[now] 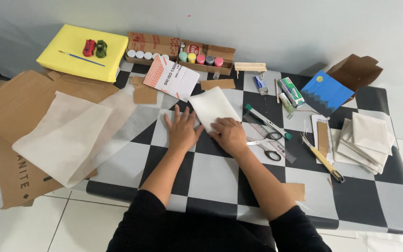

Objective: A person is working on a craft project, folding a small piece of white paper and then cutting a piece of brown cardboard with scissors.

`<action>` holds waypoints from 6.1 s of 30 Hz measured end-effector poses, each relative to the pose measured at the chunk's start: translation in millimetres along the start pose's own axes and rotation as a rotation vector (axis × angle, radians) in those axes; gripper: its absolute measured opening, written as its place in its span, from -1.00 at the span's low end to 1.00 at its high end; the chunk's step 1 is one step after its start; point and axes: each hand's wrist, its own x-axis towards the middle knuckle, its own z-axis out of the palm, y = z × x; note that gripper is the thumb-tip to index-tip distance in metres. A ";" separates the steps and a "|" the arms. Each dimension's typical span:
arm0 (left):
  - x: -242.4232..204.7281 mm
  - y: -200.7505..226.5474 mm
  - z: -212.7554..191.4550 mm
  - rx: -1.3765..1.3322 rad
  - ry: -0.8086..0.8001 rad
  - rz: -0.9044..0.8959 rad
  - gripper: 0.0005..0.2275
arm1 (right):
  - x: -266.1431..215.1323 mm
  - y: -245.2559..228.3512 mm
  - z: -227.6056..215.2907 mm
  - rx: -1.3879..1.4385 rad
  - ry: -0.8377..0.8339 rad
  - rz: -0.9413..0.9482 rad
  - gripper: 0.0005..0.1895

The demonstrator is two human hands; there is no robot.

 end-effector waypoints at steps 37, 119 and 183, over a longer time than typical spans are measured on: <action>111.9 -40.9 -26.5 0.108 0.002 -0.191 -0.35 | -42.1 56.5 -29.9 -0.046 0.176 0.147 -0.61; -3.2 12.3 -56.1 -0.011 -0.292 -0.111 -0.35 | 7.3 6.0 -45.6 1.358 0.259 1.020 -0.41; 19.1 47.0 20.3 -2.070 -0.052 -0.405 -0.87 | -49.7 111.4 38.5 1.253 0.557 0.192 -0.41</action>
